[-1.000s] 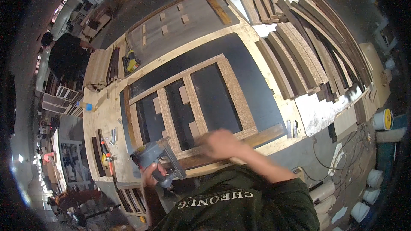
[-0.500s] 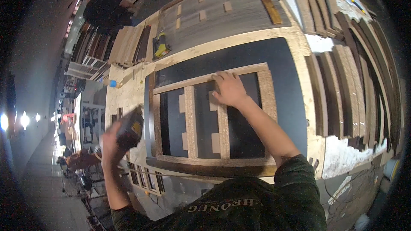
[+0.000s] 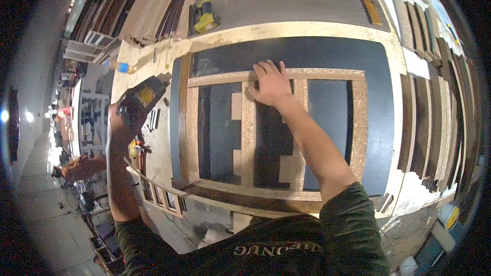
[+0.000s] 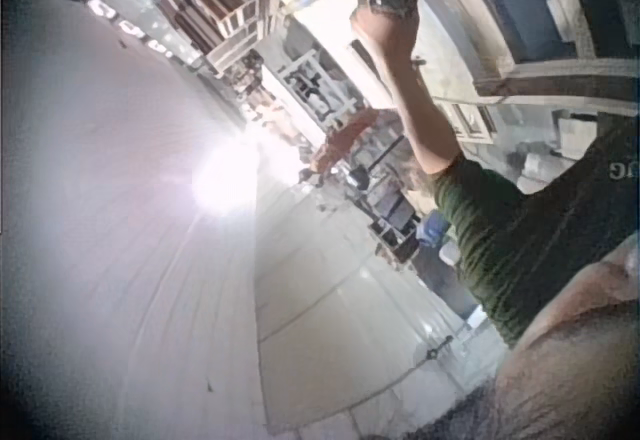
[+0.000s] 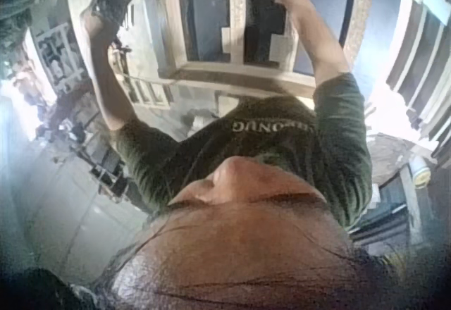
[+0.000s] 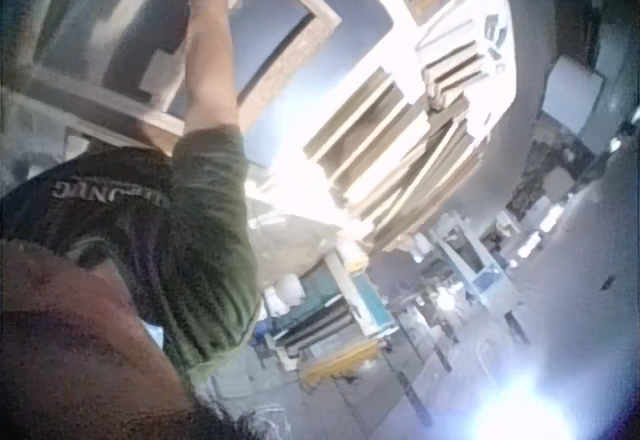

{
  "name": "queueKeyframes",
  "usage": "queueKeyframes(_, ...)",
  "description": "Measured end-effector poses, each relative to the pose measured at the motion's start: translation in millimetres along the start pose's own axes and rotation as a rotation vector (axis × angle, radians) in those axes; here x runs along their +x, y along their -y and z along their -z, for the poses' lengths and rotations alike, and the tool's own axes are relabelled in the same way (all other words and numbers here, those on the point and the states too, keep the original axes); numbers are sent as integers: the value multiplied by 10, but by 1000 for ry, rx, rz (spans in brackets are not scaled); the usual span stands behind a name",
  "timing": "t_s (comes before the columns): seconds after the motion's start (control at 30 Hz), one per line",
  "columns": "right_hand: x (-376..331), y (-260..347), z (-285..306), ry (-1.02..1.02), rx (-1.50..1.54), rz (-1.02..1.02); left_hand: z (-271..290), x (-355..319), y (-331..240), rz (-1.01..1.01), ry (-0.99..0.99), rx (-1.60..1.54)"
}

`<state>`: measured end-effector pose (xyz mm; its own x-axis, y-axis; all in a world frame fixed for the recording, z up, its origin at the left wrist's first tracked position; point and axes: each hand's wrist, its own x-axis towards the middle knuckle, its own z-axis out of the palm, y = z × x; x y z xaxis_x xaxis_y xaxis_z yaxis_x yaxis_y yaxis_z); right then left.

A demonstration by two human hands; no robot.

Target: Assembling and stapling small wood frames on a workbench in a furniture factory.

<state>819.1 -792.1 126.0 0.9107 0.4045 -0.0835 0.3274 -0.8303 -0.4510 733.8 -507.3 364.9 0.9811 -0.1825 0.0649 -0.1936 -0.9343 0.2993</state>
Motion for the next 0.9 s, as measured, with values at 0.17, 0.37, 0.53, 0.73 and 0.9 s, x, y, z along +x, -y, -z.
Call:
queueKeyframes(0.17, 405, 439, -270, -40, 27, 25, -111, -303, 752, 49, -17, 127)
queueKeyframes(0.37, 727, 749, -523, -196, 78, 81, 53, -580, 1365, 411, 171, -187)
queueKeyframes(0.53, 781, 908, -690, -284, 98, 67, 21, -706, 1560, 383, 152, 23)
queueKeyframes(0.73, 734, 1023, -667, -319, 126, -12, -31, -569, 1759, 287, 262, -59)
queueKeyframes(0.9, 704, 1073, -653, -356, 100, -31, -98, -234, 1639, 151, 257, -173)
